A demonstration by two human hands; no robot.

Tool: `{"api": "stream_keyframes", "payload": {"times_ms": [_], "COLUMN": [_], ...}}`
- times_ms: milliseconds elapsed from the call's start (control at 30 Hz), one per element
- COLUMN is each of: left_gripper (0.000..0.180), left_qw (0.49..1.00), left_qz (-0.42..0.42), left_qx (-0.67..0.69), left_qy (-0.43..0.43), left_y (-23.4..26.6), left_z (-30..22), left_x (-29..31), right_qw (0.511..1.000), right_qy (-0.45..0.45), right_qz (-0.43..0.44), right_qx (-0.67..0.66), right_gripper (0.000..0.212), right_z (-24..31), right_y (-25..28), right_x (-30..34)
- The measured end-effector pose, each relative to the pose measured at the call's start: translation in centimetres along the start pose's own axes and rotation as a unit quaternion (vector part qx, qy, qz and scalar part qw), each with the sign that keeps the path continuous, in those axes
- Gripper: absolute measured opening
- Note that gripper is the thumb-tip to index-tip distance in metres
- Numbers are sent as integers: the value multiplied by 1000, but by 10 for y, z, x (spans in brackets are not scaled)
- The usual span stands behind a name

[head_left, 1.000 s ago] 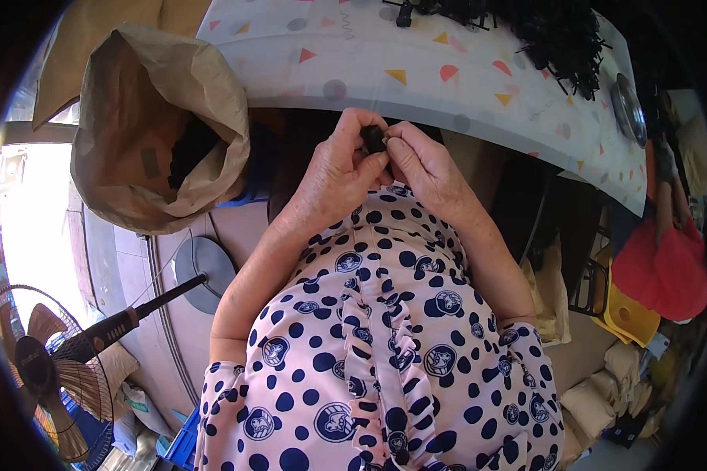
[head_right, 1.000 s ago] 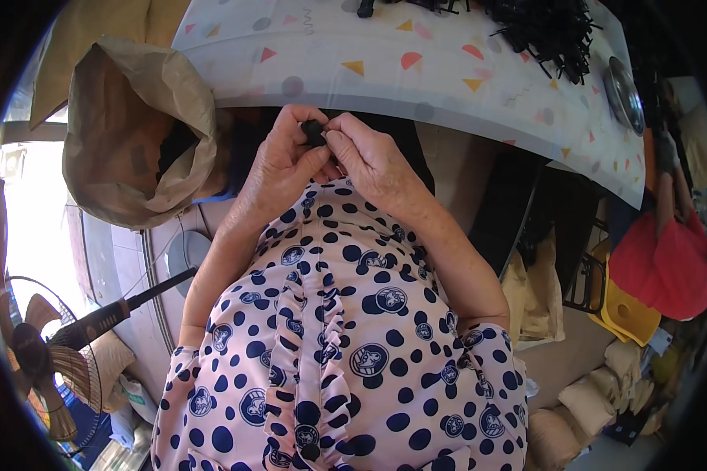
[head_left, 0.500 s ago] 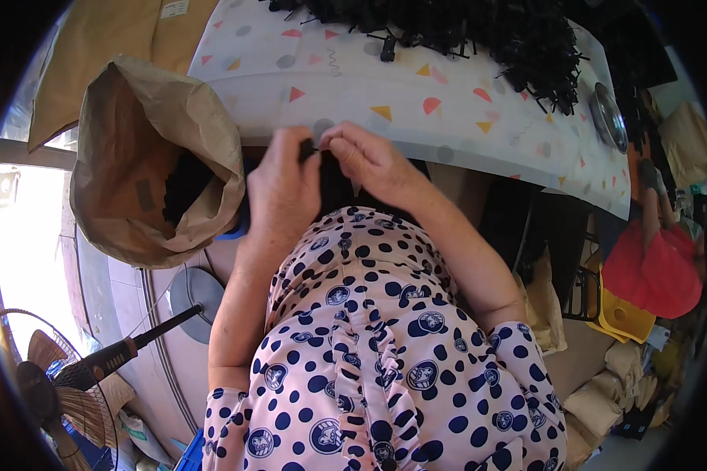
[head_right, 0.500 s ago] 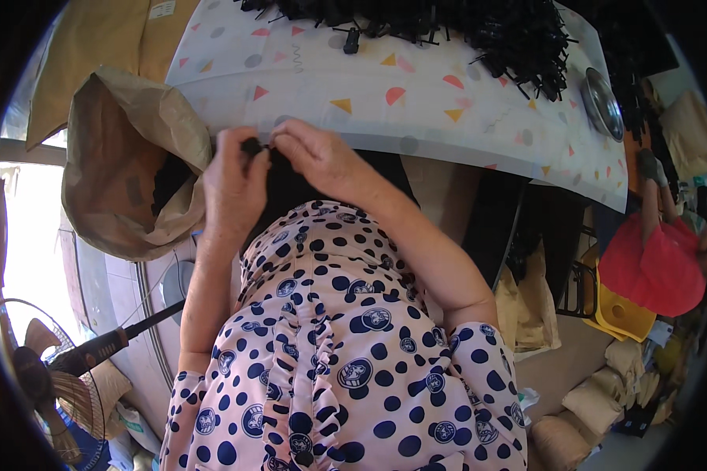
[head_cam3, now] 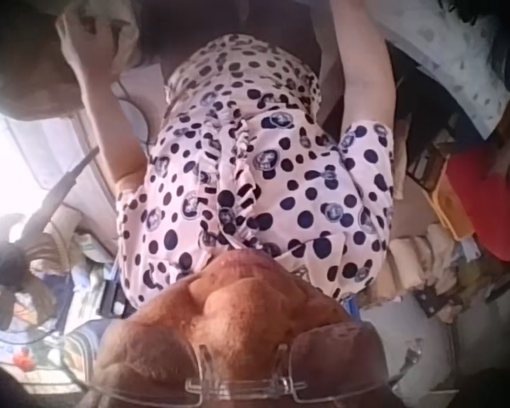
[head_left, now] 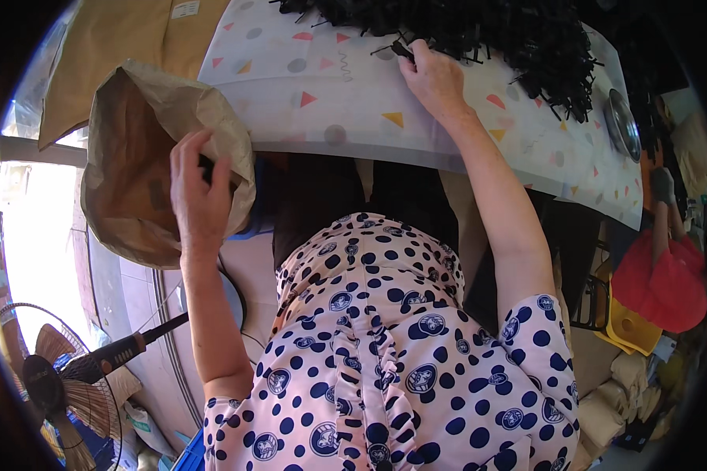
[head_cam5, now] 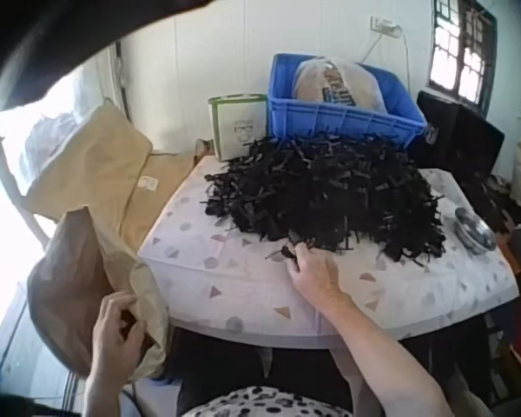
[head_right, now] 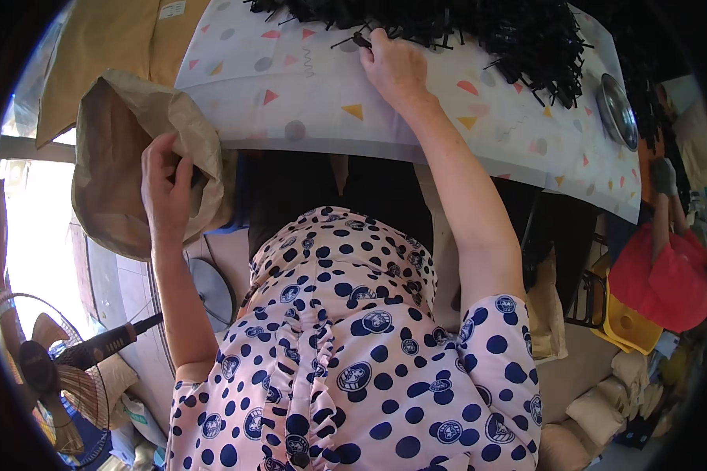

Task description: Manually inspecting and assembling small black plastic components and placing them into a paper bag at a workstation.

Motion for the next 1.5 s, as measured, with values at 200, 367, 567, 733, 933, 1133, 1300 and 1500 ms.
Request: {"api": "stream_keyframes", "payload": {"times_ms": [200,367,567,733,933,1133,1300,1500], "left_gripper": [41,48,37,32,29,32,28,31], "left_qw": [819,639,374,445,672,757,849,947], "left_qz": [267,421,464,434,295,227,172,54], "left_qx": [492,625,754,730,648,592,490,318], "left_qy": [128,154,277,285,203,155,91,2], "left_y": [-77,-108,-122,-119,-94,-93,-83,-51], "left_z": [-80,-109,-118,-116,-104,-98,-96,-108], "left_x": [-6,26,68,72,52,57,49,35], "right_qw": [945,900,880,885,802,751,740,738], "right_qy": [293,409,436,384,-63,-114,-136,-141], "right_qz": [-63,-24,18,9,202,166,194,185], "right_qx": [-128,-151,-188,-263,-558,-629,-630,-633], "right_gripper": [29,40,45,56,38,37,32,29], "right_z": [87,115,129,126,114,124,125,126], "right_y": [77,93,102,95,57,37,28,24], "right_x": [76,118,135,136,142,148,148,140]}}
Point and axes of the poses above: each hand's wrist, its own x-axis away from the middle knuckle, its own y-axis out of the back of the hand, z = x × y, the point moved 9 cm from there along -x, towards the middle knuckle, and after that the axes turned 4 degrees about -x, right-handed, at the moved point
